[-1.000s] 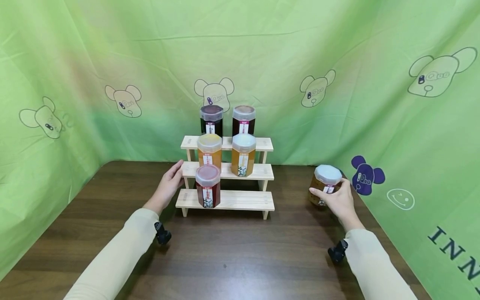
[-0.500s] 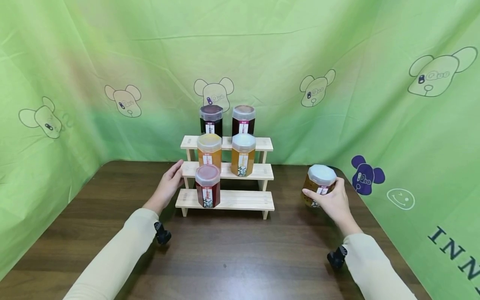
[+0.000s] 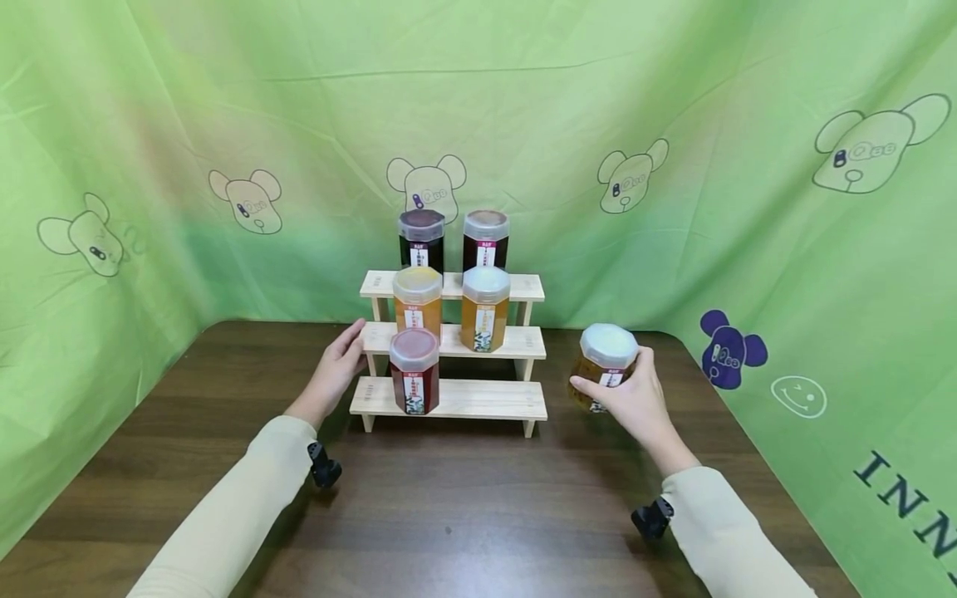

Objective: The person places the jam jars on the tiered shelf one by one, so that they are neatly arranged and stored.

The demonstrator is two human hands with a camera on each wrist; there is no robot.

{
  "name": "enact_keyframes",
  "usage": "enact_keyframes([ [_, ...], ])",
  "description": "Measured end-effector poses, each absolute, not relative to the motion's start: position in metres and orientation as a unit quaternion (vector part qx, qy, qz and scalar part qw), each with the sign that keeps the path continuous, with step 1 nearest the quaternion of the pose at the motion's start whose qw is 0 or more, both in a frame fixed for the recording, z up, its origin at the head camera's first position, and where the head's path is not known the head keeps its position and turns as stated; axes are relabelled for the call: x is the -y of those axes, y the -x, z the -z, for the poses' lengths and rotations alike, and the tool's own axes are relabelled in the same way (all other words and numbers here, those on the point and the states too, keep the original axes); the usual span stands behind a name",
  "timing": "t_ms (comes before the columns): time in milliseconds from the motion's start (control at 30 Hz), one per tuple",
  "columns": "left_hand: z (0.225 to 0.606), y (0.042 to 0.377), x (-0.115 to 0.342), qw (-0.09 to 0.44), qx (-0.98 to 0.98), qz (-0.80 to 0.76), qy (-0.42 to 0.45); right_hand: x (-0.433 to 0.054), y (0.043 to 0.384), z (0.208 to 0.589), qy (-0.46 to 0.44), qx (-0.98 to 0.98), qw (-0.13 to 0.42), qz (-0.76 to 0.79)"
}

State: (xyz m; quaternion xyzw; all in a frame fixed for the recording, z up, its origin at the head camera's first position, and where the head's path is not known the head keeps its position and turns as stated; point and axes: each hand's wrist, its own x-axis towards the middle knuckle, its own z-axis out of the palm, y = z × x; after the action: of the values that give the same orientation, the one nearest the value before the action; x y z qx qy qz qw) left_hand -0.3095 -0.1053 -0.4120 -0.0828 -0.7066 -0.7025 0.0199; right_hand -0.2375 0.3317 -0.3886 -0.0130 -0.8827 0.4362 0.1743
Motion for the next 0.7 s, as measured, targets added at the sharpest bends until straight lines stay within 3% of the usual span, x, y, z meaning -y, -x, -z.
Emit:
enact_keyframes([
  [700,0.413,0.310,0.105,0.026,0.715,0.695,0.078,-0.256,0.239,0.390,-0.045,0.861,0.130,-0.489],
])
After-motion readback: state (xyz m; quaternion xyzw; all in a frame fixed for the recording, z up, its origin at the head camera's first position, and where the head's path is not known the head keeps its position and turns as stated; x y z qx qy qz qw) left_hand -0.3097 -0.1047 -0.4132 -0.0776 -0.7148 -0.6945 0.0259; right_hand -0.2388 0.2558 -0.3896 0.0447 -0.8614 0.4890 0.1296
